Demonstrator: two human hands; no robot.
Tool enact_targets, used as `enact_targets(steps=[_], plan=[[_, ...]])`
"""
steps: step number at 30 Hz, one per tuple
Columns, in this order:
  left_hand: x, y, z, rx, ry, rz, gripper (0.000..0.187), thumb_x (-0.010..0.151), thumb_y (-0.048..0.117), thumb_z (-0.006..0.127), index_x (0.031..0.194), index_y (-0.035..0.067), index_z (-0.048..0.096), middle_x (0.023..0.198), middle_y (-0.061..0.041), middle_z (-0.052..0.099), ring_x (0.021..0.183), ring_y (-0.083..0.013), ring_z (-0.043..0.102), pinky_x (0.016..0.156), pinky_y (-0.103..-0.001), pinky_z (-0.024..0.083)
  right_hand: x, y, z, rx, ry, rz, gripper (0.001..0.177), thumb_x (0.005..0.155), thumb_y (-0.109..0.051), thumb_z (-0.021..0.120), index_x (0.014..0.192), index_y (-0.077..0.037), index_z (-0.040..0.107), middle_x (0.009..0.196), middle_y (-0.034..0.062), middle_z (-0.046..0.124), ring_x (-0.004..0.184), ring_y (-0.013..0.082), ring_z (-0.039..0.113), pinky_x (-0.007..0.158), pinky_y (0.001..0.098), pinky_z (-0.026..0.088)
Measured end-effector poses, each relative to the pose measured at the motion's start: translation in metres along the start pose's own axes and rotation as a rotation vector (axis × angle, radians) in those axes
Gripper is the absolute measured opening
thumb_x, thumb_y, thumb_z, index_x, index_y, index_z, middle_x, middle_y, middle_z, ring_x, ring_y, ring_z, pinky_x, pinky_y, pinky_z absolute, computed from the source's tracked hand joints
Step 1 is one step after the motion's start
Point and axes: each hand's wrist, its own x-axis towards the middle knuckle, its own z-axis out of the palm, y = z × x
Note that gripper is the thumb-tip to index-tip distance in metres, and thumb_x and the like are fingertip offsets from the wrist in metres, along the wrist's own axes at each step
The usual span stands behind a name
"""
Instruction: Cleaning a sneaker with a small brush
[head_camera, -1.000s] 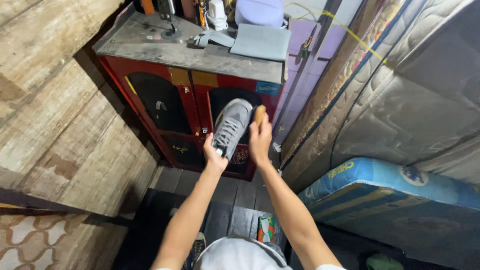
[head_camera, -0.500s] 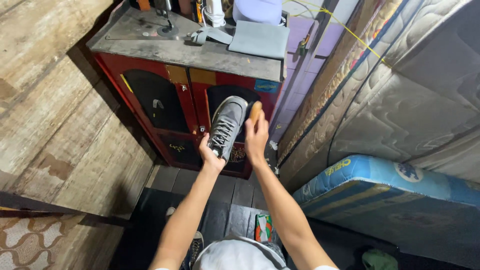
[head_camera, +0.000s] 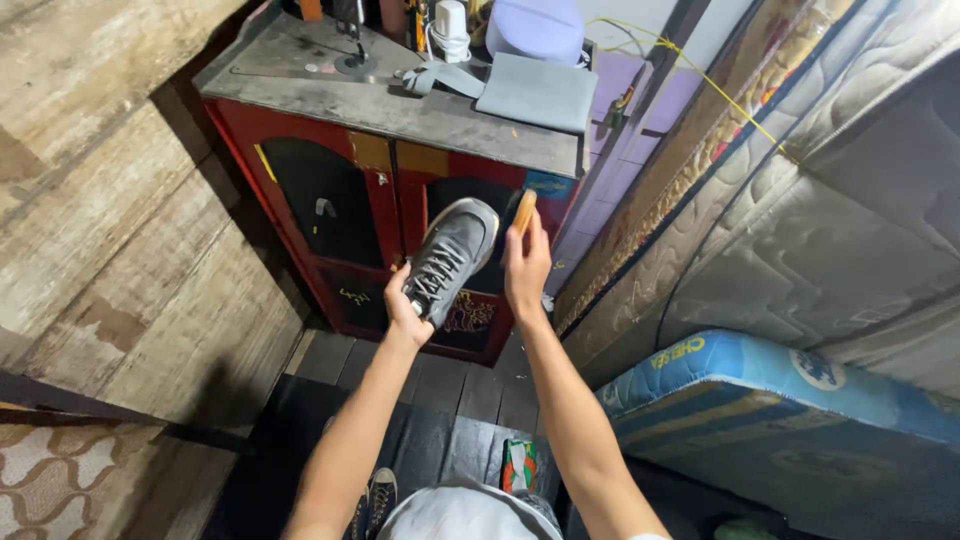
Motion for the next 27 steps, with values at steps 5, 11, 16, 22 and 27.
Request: enact_targets(steps=[5, 11, 16, 22, 27], plan=[[0.038, -0.021, -0.033, -0.097, -0.066, -0.038, 0.045, 0.101, 0.040, 0.047, 0.116, 0.003, 0.069, 0.106, -0.013, 0.075, 0.094, -0.0290, 0.073, 0.085, -0.044, 0.060, -0.057, -0.001, -0.009, -0.003, -0.164, 0.061, 0.064, 0.092, -0.023, 0.072, 0.149, -0.004, 0.049, 0.115, 0.0186, 0.062, 0.099, 0.0292, 0.063, 0.086, 0.0382, 0.051], [0.007, -0.016, -0.003, -0.007, 0.028, -0.095, 0.047, 0.099, 0.041, 0.045, 0.115, 0.003, 0.069, 0.107, -0.014, 0.076, 0.095, -0.0292, 0.074, 0.087, -0.044, 0.060, -0.011, 0.020, -0.023, -0.162, -0.064, -0.153, 0.060, 0.097, -0.023, 0.072, 0.148, -0.001, 0.050, 0.123, 0.0170, 0.065, 0.113, 0.0288, 0.065, 0.102, 0.0366, 0.050], [0.044, -0.017, -0.039, -0.056, -0.048, -0.070, 0.047, 0.102, 0.041, 0.046, 0.117, 0.003, 0.069, 0.108, -0.015, 0.074, 0.096, -0.0308, 0.072, 0.088, -0.045, 0.059, -0.039, -0.020, -0.012, -0.184, -0.182, 0.047, 0.067, 0.094, -0.025, 0.071, 0.153, -0.004, 0.048, 0.108, 0.0187, 0.058, 0.095, 0.0324, 0.058, 0.088, 0.0384, 0.050], [0.020, -0.006, -0.013, -0.121, 0.016, -0.034, 0.051, 0.099, 0.041, 0.041, 0.120, 0.003, 0.066, 0.112, -0.015, 0.074, 0.102, -0.0307, 0.072, 0.093, -0.045, 0.058, -0.031, -0.005, -0.012, -0.114, -0.495, -0.192, 0.070, 0.095, -0.026, 0.070, 0.153, -0.001, 0.040, 0.124, 0.0210, 0.056, 0.107, 0.0321, 0.060, 0.095, 0.0380, 0.050], [0.013, -0.016, -0.011, -0.067, 0.057, -0.075, 0.051, 0.100, 0.040, 0.040, 0.121, 0.002, 0.066, 0.113, -0.015, 0.074, 0.101, -0.0302, 0.072, 0.093, -0.044, 0.058, -0.019, 0.016, 0.000, -0.124, -0.123, -0.054, 0.065, 0.102, -0.020, 0.064, 0.158, -0.001, 0.037, 0.130, 0.0183, 0.058, 0.118, 0.0319, 0.060, 0.101, 0.0393, 0.048]])
